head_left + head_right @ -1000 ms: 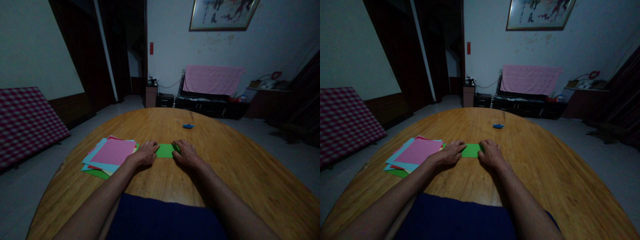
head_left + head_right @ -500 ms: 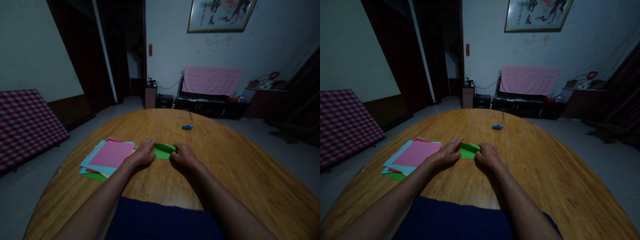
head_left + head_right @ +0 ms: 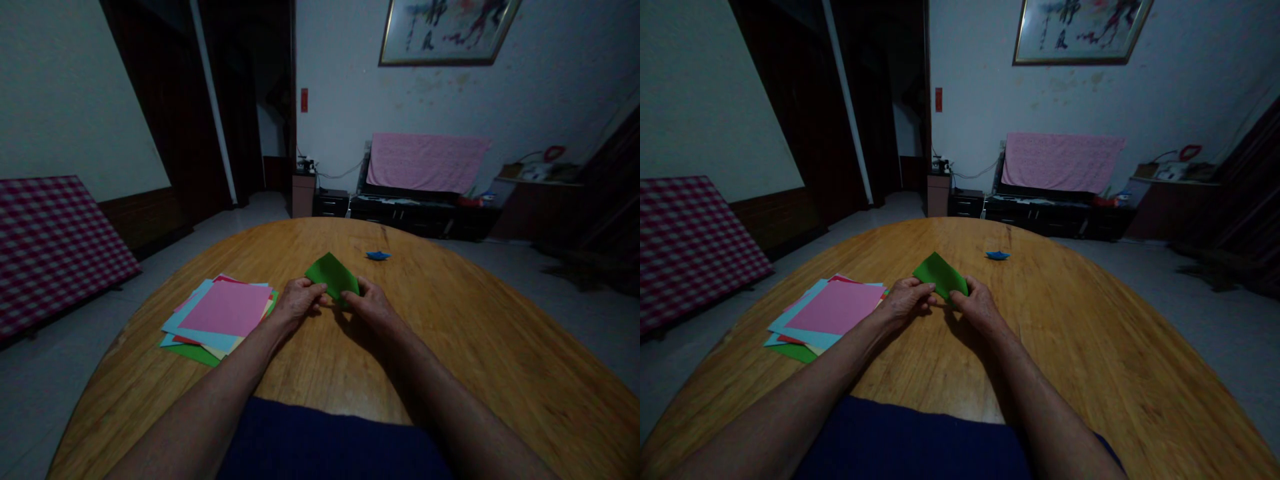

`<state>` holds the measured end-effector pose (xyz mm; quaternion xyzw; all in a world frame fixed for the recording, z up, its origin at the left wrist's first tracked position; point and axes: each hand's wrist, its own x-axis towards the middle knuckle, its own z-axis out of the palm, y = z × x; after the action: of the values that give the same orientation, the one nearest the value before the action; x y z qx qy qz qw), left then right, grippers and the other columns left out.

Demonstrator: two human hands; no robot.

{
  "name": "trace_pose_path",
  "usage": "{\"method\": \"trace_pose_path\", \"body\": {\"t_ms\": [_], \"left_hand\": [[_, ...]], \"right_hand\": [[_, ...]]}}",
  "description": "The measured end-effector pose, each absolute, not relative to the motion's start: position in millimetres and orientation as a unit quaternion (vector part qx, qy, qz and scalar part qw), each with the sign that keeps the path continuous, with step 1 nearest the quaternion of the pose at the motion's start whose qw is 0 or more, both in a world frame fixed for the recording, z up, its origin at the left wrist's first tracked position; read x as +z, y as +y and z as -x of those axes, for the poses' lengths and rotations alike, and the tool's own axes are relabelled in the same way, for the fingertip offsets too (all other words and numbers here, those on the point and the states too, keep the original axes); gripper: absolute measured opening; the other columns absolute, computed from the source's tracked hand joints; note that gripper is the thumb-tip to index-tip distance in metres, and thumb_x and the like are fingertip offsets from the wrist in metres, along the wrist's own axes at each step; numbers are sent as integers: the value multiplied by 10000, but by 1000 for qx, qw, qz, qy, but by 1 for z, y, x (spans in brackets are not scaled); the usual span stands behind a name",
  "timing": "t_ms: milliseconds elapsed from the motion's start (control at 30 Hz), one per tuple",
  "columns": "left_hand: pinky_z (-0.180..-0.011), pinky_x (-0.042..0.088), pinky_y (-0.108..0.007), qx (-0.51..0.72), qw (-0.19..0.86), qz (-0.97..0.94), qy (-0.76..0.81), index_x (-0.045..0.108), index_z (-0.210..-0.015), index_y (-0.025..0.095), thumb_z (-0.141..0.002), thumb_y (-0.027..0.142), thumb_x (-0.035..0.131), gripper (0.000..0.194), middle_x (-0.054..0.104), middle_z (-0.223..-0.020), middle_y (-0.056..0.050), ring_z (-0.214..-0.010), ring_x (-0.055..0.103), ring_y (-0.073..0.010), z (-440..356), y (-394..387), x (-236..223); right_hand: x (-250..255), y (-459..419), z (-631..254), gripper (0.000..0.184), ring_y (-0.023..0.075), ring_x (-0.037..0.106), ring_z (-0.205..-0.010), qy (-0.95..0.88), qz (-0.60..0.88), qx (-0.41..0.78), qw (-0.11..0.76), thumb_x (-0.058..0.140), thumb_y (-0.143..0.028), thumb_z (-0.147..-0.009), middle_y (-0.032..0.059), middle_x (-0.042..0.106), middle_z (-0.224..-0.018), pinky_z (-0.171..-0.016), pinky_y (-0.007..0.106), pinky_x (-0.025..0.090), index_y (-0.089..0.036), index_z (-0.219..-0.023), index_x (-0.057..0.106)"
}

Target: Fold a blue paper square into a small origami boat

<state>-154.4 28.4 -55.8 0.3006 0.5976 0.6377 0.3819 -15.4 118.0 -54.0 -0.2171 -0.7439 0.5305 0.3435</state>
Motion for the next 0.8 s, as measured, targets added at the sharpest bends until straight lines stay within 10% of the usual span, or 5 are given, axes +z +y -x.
{"method": "trace_pose_path", "body": {"t_ms": [200,400,800], "left_hand": [[-531,433,-224,606,150,-430,652,694,-764,143,-740,230,572,152,653,-661,-27,-603,592,-136,150,24,-51],[-719,480,-261,426,-56,-656,620,697,-857,187,-698,36,452,329,674,-810,-35,-785,608,-156,154,14,-50],[-702,453,-273,143,-34,-745,651,661,-831,200,-760,154,500,182,636,-891,-45,-818,588,-180,154,8,-46]], "right_hand": [[-38,114,6,279,278,512,-1081,-824,144,287,467,593,-139,-667,82,601,-1087,-910,428,398,-226,-932,608],[-50,131,5,211,212,577,-895,-861,106,194,458,546,-106,-709,49,635,-924,-812,365,444,-217,-877,610],[-53,136,-17,117,147,558,-679,-941,140,218,217,600,-147,-648,15,628,-742,-612,247,387,-192,-747,642]]}}
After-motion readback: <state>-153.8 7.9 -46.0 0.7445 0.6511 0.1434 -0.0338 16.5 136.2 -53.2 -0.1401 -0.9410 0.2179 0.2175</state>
